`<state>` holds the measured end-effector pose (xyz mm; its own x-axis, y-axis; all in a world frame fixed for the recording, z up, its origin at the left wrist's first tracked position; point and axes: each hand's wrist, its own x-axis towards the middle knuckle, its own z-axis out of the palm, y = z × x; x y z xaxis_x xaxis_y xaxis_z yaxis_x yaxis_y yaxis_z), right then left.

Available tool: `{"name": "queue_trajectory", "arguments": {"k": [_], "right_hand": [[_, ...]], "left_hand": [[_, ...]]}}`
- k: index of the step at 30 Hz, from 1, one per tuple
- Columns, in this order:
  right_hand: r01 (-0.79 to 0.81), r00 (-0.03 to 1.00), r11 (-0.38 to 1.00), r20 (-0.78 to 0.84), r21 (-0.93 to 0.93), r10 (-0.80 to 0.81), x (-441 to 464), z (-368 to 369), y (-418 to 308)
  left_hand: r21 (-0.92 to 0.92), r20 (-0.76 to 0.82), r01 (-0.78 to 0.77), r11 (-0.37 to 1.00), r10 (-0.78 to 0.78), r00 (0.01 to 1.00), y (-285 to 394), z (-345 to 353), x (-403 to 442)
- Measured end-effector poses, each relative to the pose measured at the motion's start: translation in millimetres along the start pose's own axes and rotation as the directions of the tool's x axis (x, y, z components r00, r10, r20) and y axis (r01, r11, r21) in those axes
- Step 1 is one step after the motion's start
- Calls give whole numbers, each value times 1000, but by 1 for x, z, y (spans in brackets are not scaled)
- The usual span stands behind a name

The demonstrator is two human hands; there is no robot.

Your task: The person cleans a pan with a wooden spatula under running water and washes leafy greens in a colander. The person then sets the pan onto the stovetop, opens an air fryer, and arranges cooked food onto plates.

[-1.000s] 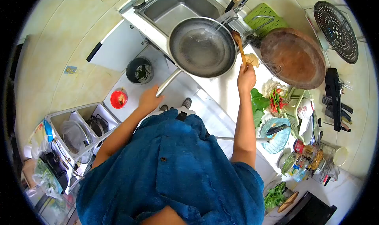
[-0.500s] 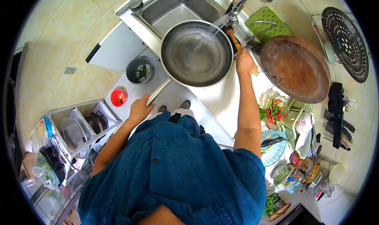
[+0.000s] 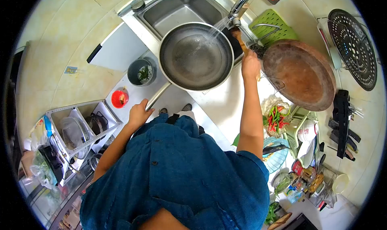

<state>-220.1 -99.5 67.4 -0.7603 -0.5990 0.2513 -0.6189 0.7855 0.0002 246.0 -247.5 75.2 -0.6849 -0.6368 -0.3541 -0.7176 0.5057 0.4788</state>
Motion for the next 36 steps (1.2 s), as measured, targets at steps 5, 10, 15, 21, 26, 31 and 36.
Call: {"name": "queue_trajectory", "arguments": {"k": [5, 10, 15, 21, 26, 31, 36], "right_hand": [[27, 1000, 989, -14, 144, -25, -8, 13, -10], [2, 999, 971, -39, 237, 7, -17, 35, -11], [14, 992, 969, -122, 247, 17, -19, 44, -8], [125, 992, 952, -65, 279, -111, 1, 20, 23], [135, 986, 947, -134, 291, -100, -11, -4, 1], [118, 977, 868, -214, 483, -14, -7, 12, -21], [4, 988, 867, -137, 499, 74, -15, 14, -31]], "left_hand": [[10, 9, -1, 1000, 1, 1000, 0, 1, -1], [17, -9, -10, 1000, 11, 1000, -2, 4, 0], [34, -2, -1, 999, 1, 1000, -1, 3, 0], [10, -9, -4, 1000, 4, 1000, 0, 2, 0], [28, -23, -17, 999, 17, 1000, -2, -3, 4], [18, -34, -26, 1000, 26, 999, -4, 3, 3], [17, -50, -41, 999, 41, 998, -1, 1, 1]]}}
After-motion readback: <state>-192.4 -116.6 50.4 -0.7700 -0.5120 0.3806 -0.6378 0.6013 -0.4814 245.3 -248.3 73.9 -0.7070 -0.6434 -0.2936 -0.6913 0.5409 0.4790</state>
